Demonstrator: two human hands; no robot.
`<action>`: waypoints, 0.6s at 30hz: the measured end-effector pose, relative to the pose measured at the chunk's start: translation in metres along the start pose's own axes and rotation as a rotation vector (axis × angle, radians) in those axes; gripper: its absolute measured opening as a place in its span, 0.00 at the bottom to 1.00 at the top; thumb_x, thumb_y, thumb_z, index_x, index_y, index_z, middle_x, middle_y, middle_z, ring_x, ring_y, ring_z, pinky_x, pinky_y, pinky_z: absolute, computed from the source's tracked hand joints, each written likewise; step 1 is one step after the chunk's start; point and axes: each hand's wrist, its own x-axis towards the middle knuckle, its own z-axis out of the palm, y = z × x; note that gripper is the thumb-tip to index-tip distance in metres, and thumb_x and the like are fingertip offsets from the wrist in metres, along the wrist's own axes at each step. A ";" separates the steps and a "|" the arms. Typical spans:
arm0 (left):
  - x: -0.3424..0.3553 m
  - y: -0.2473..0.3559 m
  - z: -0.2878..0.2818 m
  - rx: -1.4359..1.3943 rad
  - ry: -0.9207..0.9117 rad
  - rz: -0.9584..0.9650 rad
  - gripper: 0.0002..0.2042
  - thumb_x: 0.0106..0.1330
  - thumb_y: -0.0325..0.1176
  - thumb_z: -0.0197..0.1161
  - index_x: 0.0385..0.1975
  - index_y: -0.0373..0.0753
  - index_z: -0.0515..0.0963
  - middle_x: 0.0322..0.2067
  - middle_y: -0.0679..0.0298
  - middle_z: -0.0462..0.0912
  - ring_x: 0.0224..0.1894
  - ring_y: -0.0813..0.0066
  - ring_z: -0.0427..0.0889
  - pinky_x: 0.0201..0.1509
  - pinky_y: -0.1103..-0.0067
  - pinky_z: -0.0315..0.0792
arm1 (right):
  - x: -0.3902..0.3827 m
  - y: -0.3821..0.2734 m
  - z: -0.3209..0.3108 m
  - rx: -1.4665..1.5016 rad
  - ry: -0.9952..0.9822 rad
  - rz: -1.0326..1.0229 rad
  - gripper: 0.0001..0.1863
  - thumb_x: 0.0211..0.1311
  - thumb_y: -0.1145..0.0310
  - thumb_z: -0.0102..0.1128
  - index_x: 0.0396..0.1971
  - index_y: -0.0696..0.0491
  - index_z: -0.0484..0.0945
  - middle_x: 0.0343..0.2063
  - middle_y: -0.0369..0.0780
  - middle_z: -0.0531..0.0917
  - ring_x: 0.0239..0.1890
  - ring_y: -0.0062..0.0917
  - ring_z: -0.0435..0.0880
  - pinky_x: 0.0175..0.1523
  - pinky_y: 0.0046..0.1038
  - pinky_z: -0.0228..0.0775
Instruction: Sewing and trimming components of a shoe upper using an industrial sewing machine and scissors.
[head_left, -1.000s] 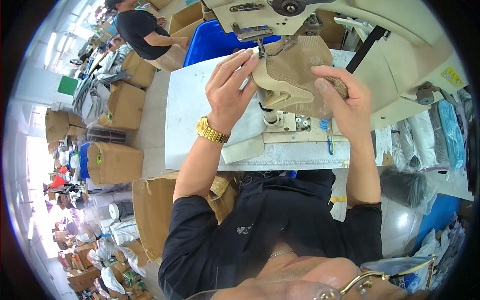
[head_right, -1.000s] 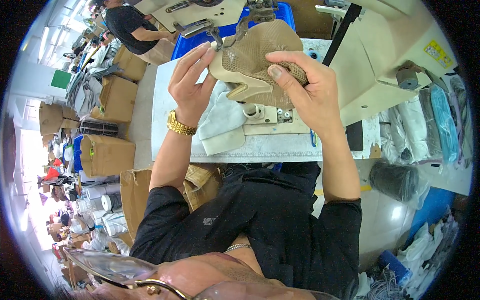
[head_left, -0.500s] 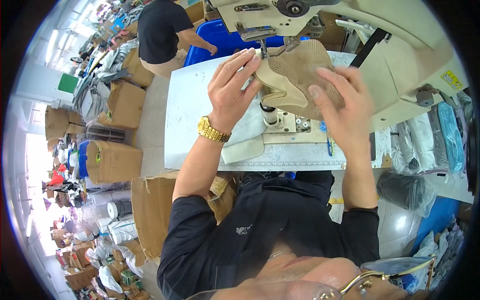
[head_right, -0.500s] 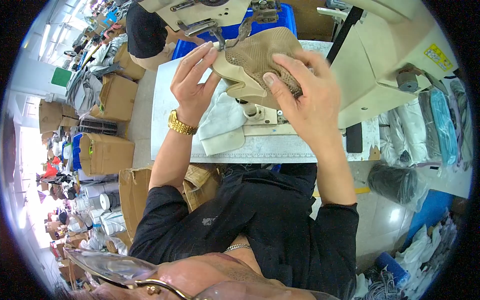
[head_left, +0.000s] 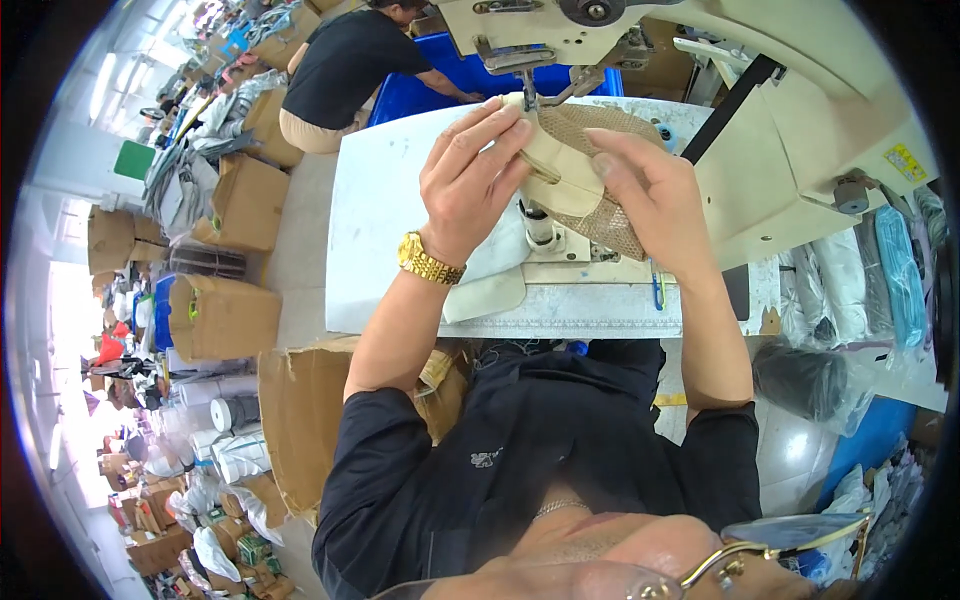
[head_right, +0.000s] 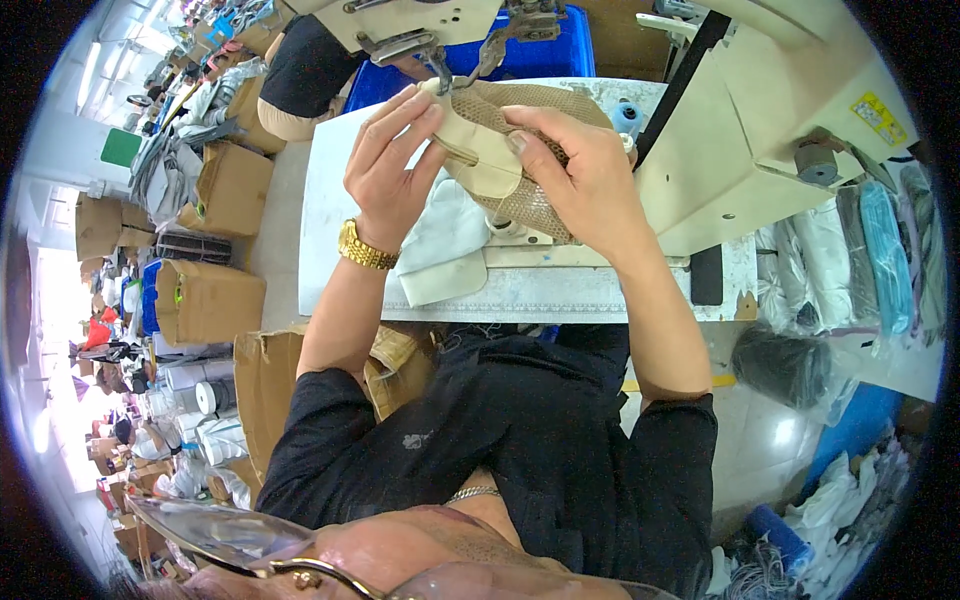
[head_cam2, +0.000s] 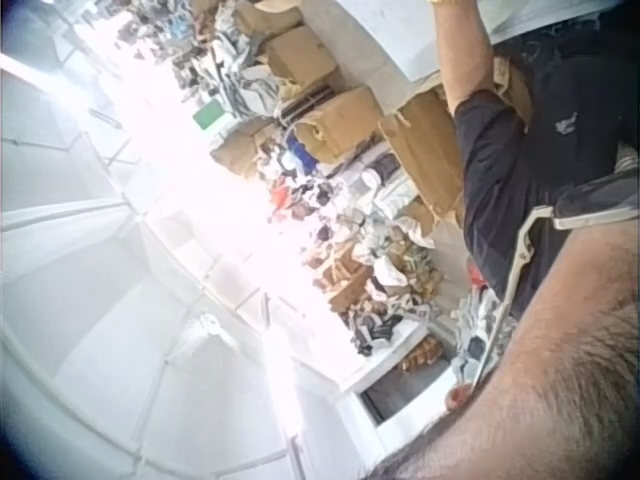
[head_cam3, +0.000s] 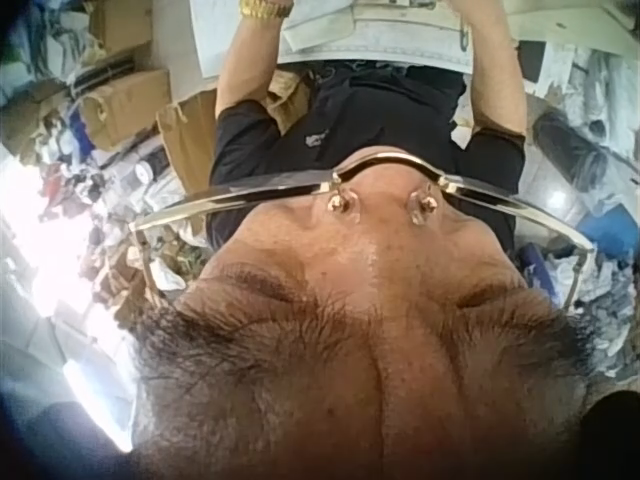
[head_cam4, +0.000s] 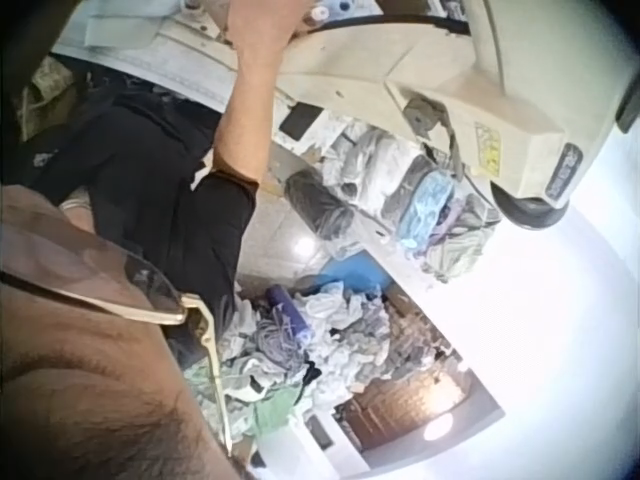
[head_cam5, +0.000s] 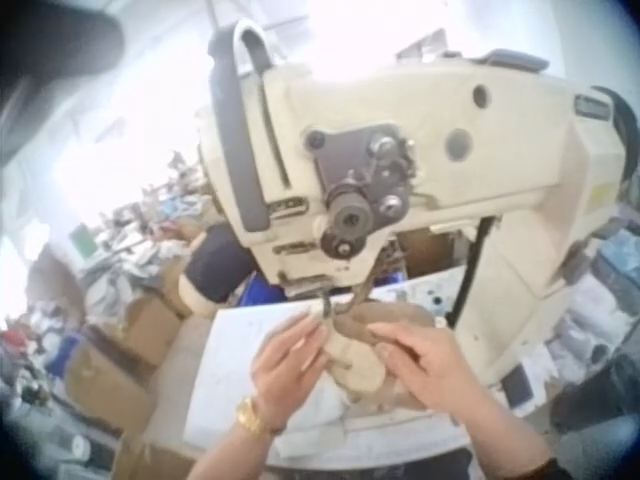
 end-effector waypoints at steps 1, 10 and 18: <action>-0.001 0.000 0.000 0.003 -0.001 -0.012 0.15 0.47 0.22 0.71 0.38 0.37 0.84 0.43 0.61 0.84 0.49 0.63 0.82 0.51 0.73 0.78 | 0.002 0.000 0.000 0.001 0.002 0.001 0.14 0.64 0.69 0.57 0.46 0.59 0.79 0.38 0.46 0.85 0.35 0.28 0.85 0.40 0.26 0.74; 0.000 0.002 0.004 0.010 0.014 -0.024 0.14 0.47 0.22 0.71 0.37 0.39 0.84 0.43 0.62 0.83 0.48 0.64 0.81 0.50 0.73 0.78 | 0.019 -0.002 -0.008 -0.044 -0.057 -0.072 0.15 0.64 0.68 0.56 0.47 0.59 0.78 0.35 0.46 0.85 0.33 0.28 0.83 0.40 0.25 0.73; 0.004 0.004 -0.002 0.020 -0.010 0.020 0.12 0.48 0.22 0.71 0.34 0.40 0.84 0.41 0.64 0.82 0.46 0.64 0.81 0.47 0.73 0.79 | 0.031 0.007 -0.005 0.140 -0.222 -0.014 0.14 0.66 0.69 0.55 0.48 0.60 0.77 0.34 0.41 0.84 0.31 0.20 0.78 0.38 0.23 0.71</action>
